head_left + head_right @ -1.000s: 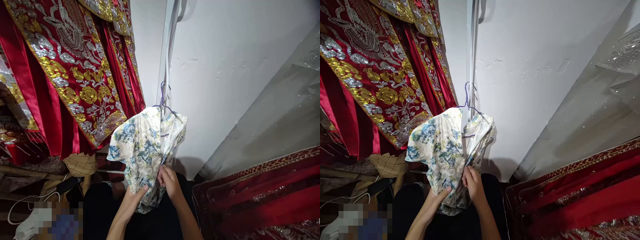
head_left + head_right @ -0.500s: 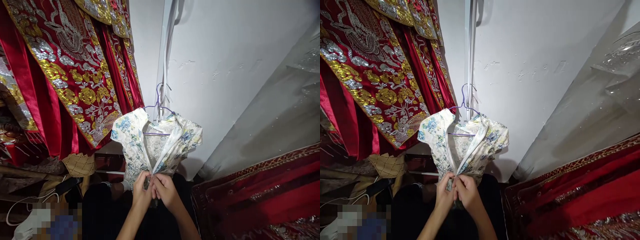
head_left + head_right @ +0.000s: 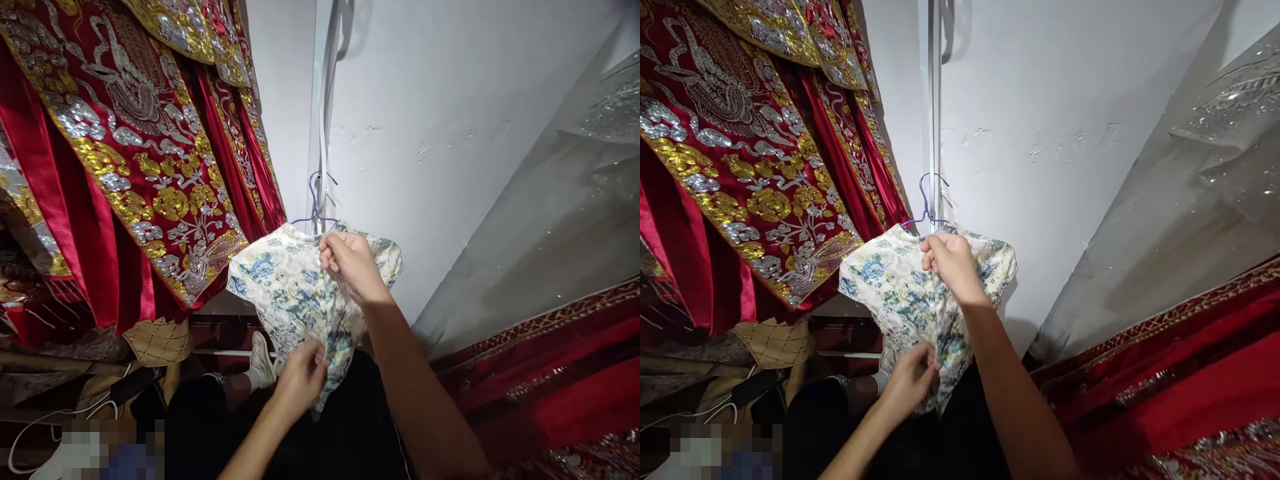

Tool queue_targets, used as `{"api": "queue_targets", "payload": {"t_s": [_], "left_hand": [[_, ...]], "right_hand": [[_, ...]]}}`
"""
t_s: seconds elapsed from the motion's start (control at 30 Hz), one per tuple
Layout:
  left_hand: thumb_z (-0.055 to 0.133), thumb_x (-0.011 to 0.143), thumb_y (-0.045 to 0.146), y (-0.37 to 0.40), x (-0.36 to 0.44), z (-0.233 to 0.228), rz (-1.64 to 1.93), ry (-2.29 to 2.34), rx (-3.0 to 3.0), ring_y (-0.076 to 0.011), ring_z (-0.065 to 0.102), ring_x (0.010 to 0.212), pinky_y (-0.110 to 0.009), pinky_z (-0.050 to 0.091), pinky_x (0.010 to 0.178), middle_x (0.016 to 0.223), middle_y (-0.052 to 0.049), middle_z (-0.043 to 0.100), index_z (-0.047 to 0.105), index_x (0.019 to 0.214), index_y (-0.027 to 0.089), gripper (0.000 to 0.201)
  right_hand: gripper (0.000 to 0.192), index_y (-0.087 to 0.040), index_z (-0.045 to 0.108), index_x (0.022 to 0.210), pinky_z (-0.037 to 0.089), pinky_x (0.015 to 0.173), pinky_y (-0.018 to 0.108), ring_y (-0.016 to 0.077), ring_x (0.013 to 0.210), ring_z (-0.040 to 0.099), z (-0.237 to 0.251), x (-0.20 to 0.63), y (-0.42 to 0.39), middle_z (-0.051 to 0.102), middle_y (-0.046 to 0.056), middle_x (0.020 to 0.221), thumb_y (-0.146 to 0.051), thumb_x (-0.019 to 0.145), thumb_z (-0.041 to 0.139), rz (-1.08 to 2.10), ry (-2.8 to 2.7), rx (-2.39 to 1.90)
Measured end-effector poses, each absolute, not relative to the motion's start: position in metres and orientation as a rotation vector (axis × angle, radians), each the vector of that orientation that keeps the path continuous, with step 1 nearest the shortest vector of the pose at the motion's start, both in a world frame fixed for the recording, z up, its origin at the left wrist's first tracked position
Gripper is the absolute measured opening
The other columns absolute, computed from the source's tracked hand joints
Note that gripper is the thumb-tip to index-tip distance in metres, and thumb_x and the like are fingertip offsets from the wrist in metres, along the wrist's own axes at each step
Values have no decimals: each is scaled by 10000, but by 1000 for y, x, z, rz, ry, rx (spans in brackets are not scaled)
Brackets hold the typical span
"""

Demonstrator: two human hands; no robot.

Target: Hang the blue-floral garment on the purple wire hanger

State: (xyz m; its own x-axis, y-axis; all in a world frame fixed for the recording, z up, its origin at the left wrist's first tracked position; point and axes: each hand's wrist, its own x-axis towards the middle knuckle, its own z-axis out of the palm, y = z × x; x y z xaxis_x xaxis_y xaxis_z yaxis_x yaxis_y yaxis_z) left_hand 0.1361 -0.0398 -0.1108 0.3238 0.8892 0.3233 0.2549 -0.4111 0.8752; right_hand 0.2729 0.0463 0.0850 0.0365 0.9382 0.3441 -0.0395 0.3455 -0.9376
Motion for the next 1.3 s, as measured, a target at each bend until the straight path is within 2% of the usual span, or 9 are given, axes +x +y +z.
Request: {"api": "queue_targets", "payload": {"t_s": [0.07, 0.23, 0.37, 0.5, 0.7, 0.87, 1.03, 1.13, 1.3], "left_hand": [[573, 889, 186, -24, 133, -87, 1191, 974, 1805, -206, 614, 765, -340, 478, 704, 829, -33, 651, 599, 921, 236, 64], [595, 948, 248, 18, 120, 9, 1722, 811, 1794, -155, 605, 805, -306, 500, 772, 931, -33, 657, 540, 1318, 237, 374], [574, 967, 253, 37, 121, 62, 1659, 857, 2101, -140, 614, 761, -268, 480, 719, 869, -22, 674, 662, 1073, 184, 154], [568, 972, 234, 33, 120, 78, 1667, 880, 2234, -127, 598, 738, -255, 461, 712, 808, 3, 644, 648, 953, 167, 105], [657, 931, 293, 31, 54, 63, 2111, 842, 1203, -108, 570, 832, -255, 475, 853, 882, 14, 619, 620, 957, 198, 106], [515, 950, 326, 24, 22, -20, 1851, 873, 888, -193, 639, 817, -406, 522, 897, 725, -47, 622, 566, 803, 197, 202], [613, 817, 302, 4, 54, -97, 1682, 914, 579, -197, 662, 798, -358, 545, 861, 720, -57, 633, 572, 725, 198, 145], [649, 810, 316, -8, 74, -92, 1613, 809, 571, -192, 656, 901, -317, 530, 880, 866, -53, 658, 623, 815, 202, 117], [659, 856, 397, -49, 105, -44, 1255, 663, 1134, -214, 616, 875, -319, 514, 801, 923, -75, 636, 636, 864, 185, 213]], "right_hand": [[180, -162, 615, 677, 268, 399, 177, 63, 376, 412, 78, 271, 34, 580, -20, 454, -252, 819, 552, 920, -1333, -950], [215, -169, 604, 674, 278, 412, 197, 72, 368, 405, 74, 264, 13, 562, -24, 434, -298, 841, 561, 883, -1371, -986], [263, -185, 606, 701, 276, 426, 214, 80, 377, 409, 70, 262, 21, 553, -26, 449, -382, 871, 565, 836, -1400, -960], [296, -193, 593, 680, 296, 448, 239, 103, 413, 419, 28, 272, 37, 526, -28, 447, -431, 855, 585, 864, -1327, -1080], [269, -217, 550, 579, 290, 468, 277, 128, 424, 386, -51, 272, 4, 478, -25, 425, -328, 824, 549, 992, -1256, -1195], [341, -229, 574, 592, 296, 484, 303, 145, 435, 405, -74, 253, -40, 501, -6, 453, -387, 892, 534, 1213, -1139, -1089], [350, -218, 608, 578, 249, 479, 300, 126, 389, 360, -84, 269, -54, 489, -13, 398, -367, 889, 550, 1387, -1281, -1201], [342, -215, 672, 599, 267, 493, 312, 134, 402, 382, -87, 290, -58, 550, 18, 425, -360, 889, 566, 1534, -1566, -1292], [536, -202, 685, 681, 440, 619, 320, 205, 656, 569, -90, 299, -50, 675, 71, 725, -658, 901, 510, 1188, -1381, -1329]]}}
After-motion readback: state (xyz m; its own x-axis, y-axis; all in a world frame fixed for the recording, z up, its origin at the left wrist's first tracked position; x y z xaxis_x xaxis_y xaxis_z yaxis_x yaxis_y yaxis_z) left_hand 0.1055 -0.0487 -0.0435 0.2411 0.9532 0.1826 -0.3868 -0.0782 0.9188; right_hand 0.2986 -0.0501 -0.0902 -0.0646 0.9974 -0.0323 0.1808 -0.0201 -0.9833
